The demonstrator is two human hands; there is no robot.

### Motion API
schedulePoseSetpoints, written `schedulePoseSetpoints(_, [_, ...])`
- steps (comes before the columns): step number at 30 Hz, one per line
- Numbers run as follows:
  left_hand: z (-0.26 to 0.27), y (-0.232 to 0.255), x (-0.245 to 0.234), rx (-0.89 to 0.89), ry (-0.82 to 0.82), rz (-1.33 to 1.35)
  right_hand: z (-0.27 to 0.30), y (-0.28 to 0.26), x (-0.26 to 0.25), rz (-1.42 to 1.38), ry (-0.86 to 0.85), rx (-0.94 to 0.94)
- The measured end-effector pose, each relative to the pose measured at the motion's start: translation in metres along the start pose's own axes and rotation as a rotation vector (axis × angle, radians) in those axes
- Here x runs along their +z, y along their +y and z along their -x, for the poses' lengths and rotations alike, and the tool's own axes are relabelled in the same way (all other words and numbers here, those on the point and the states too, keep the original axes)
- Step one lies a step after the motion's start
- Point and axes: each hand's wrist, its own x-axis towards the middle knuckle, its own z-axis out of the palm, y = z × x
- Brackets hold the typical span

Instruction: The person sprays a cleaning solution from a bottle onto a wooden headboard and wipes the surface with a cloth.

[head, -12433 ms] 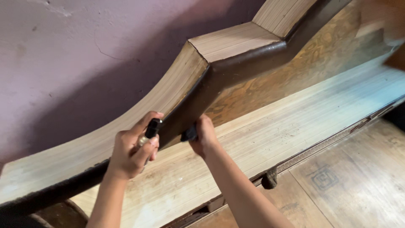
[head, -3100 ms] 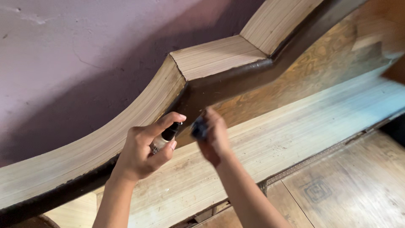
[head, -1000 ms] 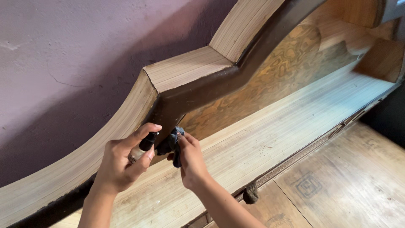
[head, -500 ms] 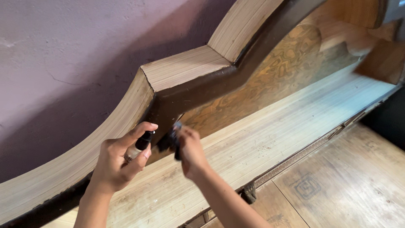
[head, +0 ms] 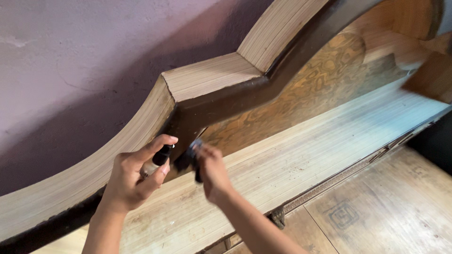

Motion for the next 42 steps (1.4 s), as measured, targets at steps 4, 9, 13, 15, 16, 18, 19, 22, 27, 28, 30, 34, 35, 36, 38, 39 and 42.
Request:
schedulePoseSetpoints(4, [0.000,0.002,0.002,0.045,0.012,0.043,-0.027,-0.024,-0.006,-0.195,-0.026,-0.179])
schedulePoseSetpoints(9, [0.000,0.007,0.004,0.056,0.071,-0.038,-0.007,-0.005,0.011,-0.213,-0.095,-0.106])
schedulePoseSetpoints(13, [0.000,0.012,0.006,-0.013,0.071,-0.026,0.011,-0.002,0.007,-0.007,-0.132,0.139])
schedulePoseSetpoints(15, [-0.001,0.014,0.006,0.035,0.084,-0.045,0.000,-0.015,0.005,-0.181,-0.154,-0.102])
schedulePoseSetpoints(16, [0.000,0.014,0.006,0.032,0.085,-0.048,-0.005,-0.022,0.003,-0.183,-0.157,-0.098])
schedulePoseSetpoints(18, [0.002,0.016,0.005,-0.097,0.048,-0.032,-0.013,-0.035,0.001,-0.186,-0.048,-0.192])
schedulePoseSetpoints(19, [0.003,0.016,0.006,-0.098,0.049,-0.034,-0.010,-0.035,0.002,-0.187,-0.050,-0.191])
schedulePoseSetpoints(22, [0.002,0.016,0.007,-0.102,0.049,0.021,0.006,-0.022,0.001,-0.114,-0.034,-0.131])
schedulePoseSetpoints(27, [0.000,0.010,0.009,-0.170,0.020,-0.089,0.016,-0.011,-0.006,-0.027,-0.128,-0.019])
schedulePoseSetpoints(28, [0.002,0.011,0.010,-0.174,0.024,-0.093,0.012,-0.014,-0.006,-0.027,-0.133,-0.015])
schedulePoseSetpoints(30, [0.005,0.012,0.011,-0.216,0.032,-0.085,0.000,-0.025,-0.005,-0.107,-0.040,-0.072])
schedulePoseSetpoints(34, [0.003,0.014,0.013,-0.160,0.056,-0.062,0.002,-0.023,0.001,-0.223,-0.095,-0.119])
schedulePoseSetpoints(35, [0.003,0.014,0.014,-0.126,0.070,-0.054,0.010,-0.021,-0.003,-0.078,-0.127,-0.038])
schedulePoseSetpoints(36, [0.003,0.015,0.014,-0.095,0.084,-0.047,0.015,-0.019,-0.005,0.065,-0.162,0.045])
schedulePoseSetpoints(38, [0.003,0.016,0.013,-0.094,0.091,-0.030,0.012,-0.025,-0.008,0.032,-0.128,0.039])
schedulePoseSetpoints(39, [0.002,0.016,0.012,-0.089,0.098,-0.011,0.007,-0.028,-0.011,-0.001,-0.092,0.030])
schedulePoseSetpoints(42, [0.004,0.017,0.012,-0.169,0.095,-0.095,-0.017,-0.042,-0.013,-0.097,-0.065,-0.150])
